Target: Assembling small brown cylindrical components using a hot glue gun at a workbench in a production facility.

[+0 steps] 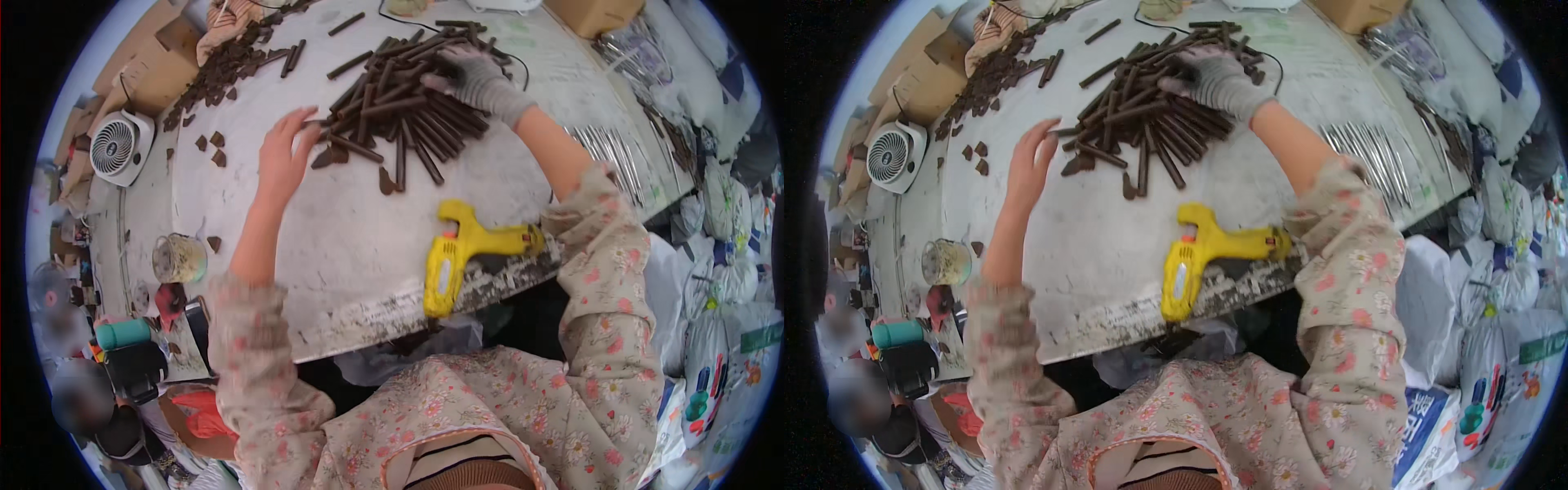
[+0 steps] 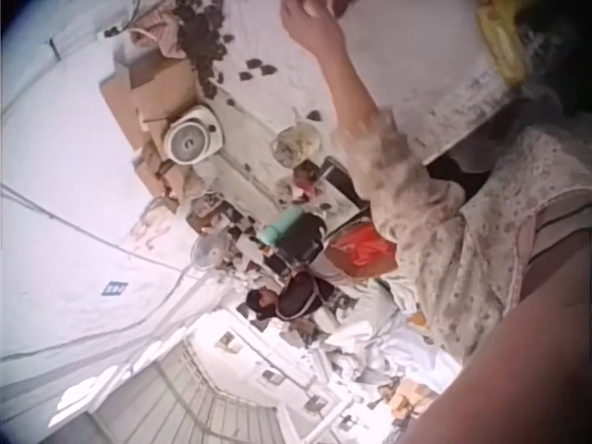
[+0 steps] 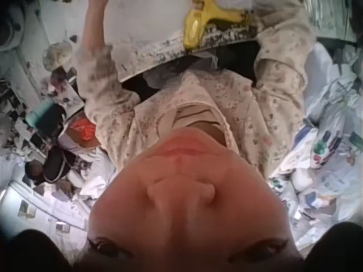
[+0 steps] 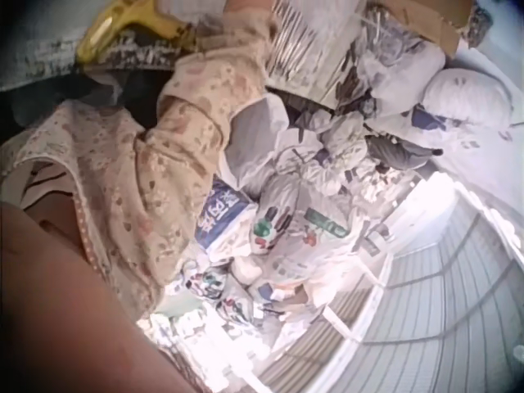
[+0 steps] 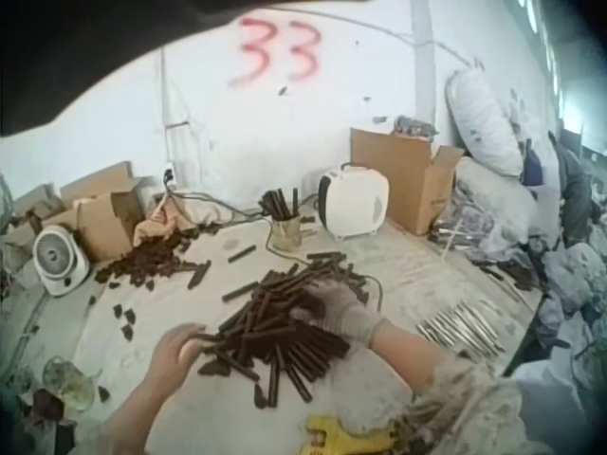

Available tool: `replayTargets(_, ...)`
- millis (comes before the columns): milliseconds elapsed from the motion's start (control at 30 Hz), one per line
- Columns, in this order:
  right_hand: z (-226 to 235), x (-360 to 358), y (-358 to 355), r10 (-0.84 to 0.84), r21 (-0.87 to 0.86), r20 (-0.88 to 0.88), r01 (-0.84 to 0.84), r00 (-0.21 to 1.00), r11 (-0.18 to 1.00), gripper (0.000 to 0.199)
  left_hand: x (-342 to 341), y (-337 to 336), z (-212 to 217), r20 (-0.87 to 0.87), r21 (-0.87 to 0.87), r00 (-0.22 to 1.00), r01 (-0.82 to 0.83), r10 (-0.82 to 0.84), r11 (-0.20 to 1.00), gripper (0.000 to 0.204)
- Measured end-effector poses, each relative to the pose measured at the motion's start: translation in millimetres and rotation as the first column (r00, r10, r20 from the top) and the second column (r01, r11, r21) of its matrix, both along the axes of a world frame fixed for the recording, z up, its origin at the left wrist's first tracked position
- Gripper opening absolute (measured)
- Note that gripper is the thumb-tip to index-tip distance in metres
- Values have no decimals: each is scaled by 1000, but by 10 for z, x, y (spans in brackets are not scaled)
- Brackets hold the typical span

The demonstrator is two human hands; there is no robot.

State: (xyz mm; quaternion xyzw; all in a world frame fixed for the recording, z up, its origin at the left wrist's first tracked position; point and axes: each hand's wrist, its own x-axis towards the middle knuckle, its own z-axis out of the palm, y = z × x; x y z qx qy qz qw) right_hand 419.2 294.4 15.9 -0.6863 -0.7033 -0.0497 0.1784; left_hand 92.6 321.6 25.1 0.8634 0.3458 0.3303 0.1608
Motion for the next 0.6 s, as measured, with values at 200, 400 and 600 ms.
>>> replayTargets(200, 40, 27, 929, -73, -108, 211, 97, 975, 989, 65, 750, 1463, -305, -18, -166, 1000, 4, -7, 986, 50)
replayTargets(400, -195, -235, 1058, 8, -270, 206, 49, 979, 962, 69, 1217, 1698, -797, -205, 169, 973, 138, -102, 976, 55)
replayTargets(600, 23, -780, 346, 77, -450, 81, -33, 994, 893, 61, 774, 1099, -239, -107, -519, 890, 330, -443, 789, 34)
